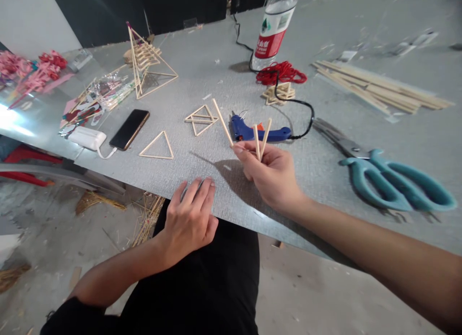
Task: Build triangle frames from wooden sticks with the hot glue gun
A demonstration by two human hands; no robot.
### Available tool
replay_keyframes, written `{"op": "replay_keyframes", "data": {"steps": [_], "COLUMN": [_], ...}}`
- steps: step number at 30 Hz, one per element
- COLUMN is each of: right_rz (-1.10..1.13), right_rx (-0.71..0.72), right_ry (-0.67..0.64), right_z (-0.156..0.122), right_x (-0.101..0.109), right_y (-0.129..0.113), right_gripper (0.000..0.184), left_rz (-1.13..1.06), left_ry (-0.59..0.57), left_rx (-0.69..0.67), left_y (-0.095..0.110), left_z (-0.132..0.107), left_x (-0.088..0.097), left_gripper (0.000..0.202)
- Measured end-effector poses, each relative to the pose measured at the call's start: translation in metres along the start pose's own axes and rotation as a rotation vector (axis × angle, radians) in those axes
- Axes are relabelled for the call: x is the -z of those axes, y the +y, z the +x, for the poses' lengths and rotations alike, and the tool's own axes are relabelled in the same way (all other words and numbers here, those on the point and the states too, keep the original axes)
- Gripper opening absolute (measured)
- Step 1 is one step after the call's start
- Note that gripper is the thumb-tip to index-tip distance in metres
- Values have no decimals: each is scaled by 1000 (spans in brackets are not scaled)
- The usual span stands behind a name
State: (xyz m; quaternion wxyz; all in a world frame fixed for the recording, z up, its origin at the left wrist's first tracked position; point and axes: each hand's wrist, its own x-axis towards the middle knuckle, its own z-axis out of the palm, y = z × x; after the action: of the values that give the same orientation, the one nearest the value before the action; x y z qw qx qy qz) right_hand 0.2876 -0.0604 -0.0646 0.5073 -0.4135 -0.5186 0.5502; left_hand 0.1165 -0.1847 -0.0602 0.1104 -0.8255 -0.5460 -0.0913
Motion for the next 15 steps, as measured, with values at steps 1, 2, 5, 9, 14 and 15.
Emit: {"op": "replay_keyframes", "data": {"steps": [1,2,5,9,14,15], "right_rz": [6,14,27,15,14,15], "right_rx": [1,1,-7,-12,-5,-5], "right_ry": [-2,-2,1,-2,-17,-20], "right_z": [0,0,-1,-1,-1,-1], "right_x": [0,0,0,1,2,2], "right_y": [0,0,0,1,5,5], "right_gripper": [32,31,30,31,32,32], "left_rz": [-2,-4,-17,-47,-51,-63], "left_ry": [1,3,4,2,1,-10], "left_rx": [2,3,1,20,22,19], "left_y": [0,0,0,-1,-2,-3], "left_z": [0,0,1,5,2,0], "left_x": [0,0,1,-1,-7,-8], "left_gripper": [60,60,59,60,63,64]}}
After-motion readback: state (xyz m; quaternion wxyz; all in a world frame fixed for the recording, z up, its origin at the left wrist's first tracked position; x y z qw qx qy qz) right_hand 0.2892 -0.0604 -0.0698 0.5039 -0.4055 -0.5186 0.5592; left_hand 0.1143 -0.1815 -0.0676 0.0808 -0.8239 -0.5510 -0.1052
